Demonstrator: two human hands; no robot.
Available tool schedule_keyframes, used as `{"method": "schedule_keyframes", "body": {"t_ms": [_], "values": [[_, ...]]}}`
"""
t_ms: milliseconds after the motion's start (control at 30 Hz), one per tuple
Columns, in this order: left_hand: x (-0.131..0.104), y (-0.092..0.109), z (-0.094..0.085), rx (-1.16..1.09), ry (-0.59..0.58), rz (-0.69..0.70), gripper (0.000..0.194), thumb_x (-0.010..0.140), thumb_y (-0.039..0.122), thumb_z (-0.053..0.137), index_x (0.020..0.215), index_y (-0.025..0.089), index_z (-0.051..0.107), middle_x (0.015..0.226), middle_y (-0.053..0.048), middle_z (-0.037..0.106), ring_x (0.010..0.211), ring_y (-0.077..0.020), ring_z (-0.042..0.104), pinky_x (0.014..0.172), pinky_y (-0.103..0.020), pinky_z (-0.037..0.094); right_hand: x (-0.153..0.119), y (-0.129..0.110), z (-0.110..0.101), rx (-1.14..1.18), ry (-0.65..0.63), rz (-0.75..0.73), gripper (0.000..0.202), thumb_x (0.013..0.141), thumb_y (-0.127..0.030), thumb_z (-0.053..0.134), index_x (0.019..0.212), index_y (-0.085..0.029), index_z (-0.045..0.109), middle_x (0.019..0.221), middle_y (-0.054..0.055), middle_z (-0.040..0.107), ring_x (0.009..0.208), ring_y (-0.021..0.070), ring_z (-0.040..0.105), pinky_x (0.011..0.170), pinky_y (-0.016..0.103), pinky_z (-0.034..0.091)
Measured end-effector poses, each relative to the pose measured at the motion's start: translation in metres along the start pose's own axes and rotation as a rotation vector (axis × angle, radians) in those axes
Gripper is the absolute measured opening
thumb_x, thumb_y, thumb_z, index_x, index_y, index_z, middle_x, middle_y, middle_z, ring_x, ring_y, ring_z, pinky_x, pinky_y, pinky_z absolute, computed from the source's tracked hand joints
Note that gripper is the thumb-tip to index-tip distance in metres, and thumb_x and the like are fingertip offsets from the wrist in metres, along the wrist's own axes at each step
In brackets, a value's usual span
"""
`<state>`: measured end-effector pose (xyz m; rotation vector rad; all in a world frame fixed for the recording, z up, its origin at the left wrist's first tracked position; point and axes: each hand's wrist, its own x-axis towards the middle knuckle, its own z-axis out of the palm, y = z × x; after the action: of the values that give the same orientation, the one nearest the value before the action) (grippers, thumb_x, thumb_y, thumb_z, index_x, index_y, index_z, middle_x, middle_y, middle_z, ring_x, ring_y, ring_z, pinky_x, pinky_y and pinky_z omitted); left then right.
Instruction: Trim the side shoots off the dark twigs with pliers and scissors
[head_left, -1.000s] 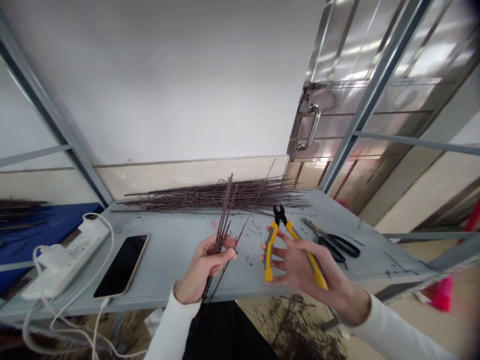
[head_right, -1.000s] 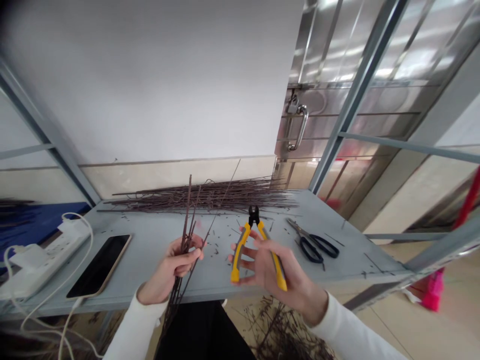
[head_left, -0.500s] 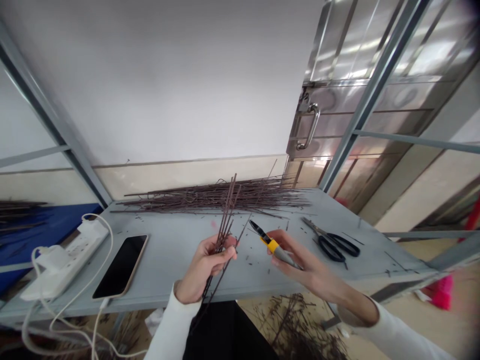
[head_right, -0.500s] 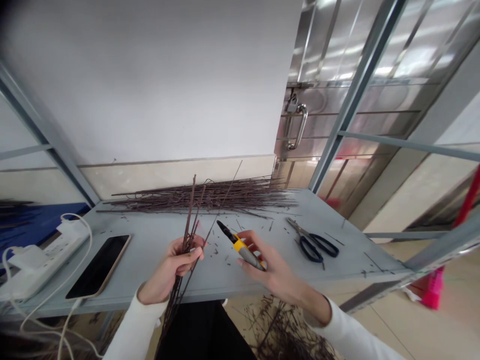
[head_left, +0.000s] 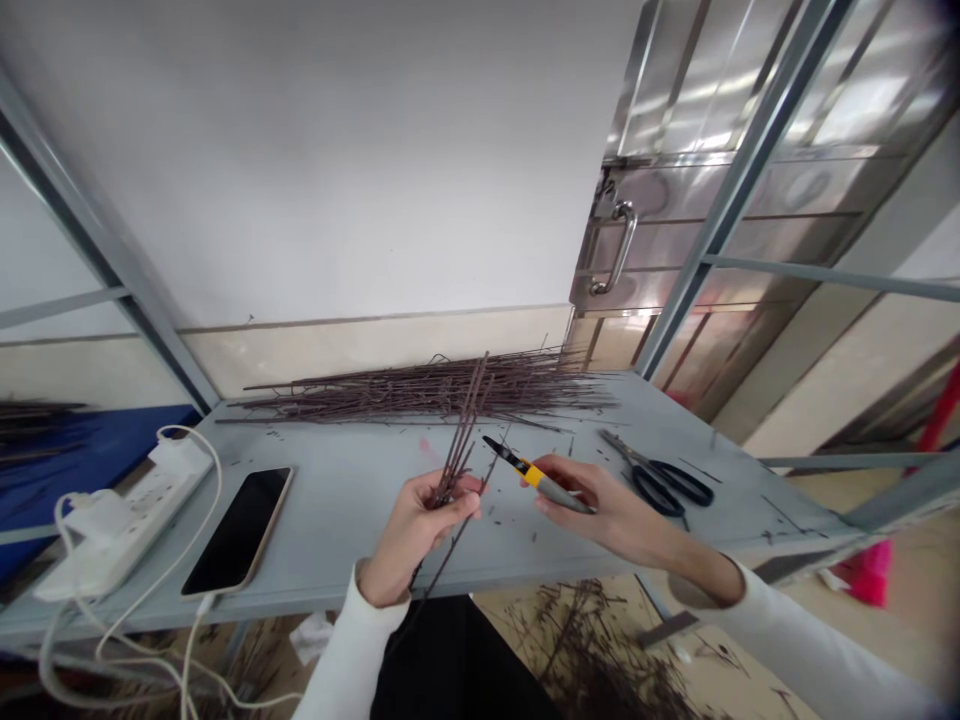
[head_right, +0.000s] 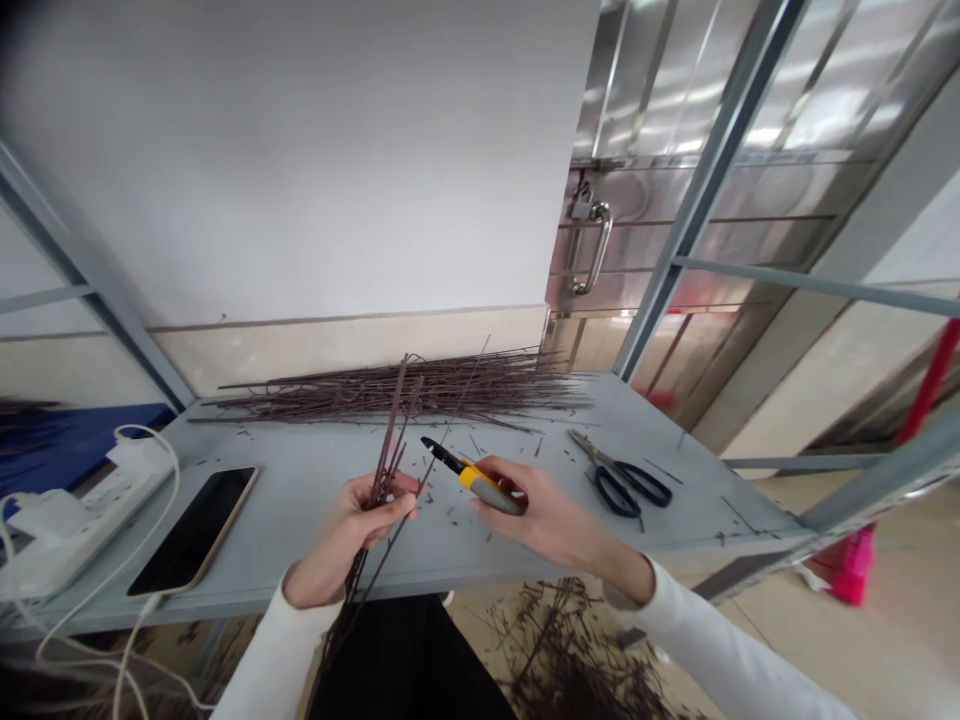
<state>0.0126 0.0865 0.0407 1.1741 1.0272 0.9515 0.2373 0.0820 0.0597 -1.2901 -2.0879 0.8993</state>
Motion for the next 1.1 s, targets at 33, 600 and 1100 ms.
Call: {"method": "schedule_keyframes", "body": {"t_ms": [33,600,1100], "values": [[0.000,0.000,0.000,0.010,-0.001,0.000,0.036,0.063,0.042,0.075,0.081,0.013,0.065,0.058,0.001,0.059,0.038,-0.0016,0.022,0.038,-0.021,0.012,0.001,0.002,-0.001,-0.017,-0.001,-0.008,0.031,0.085,-0.046,0.049,0.098,-0.020,0.057,0.074,0.001,0.054,0.063,0.0136,0.048,0.056,0.024,0.040],[-0.001,0.001,0.008,-0.104,0.076,-0.102,0.027,0.059,0.031,0.074,0.075,0.013,0.063,0.056,0.001,0.060,0.037,-0.0008,0.020,0.038,-0.020,0.008,0.016,0.054,0.035,-0.588,0.565,-0.263,0.030,0.081,-0.028,0.051,0.109,-0.020,0.059,0.093,0.011,0.066,0.084,0.0245,0.062,0.077,0.037,0.049],[0.002,-0.012,0.012,0.188,0.186,0.155,0.031,0.073,0.043,0.065,0.080,0.014,0.071,0.068,-0.003,0.065,0.053,-0.0109,0.044,0.049,-0.023,0.033,0.029,0.056,0.054,-0.512,0.502,-0.083,0.017,0.068,-0.023,0.048,0.084,-0.021,0.042,0.070,0.003,0.056,0.060,0.0184,0.053,0.053,0.026,0.038]]}}
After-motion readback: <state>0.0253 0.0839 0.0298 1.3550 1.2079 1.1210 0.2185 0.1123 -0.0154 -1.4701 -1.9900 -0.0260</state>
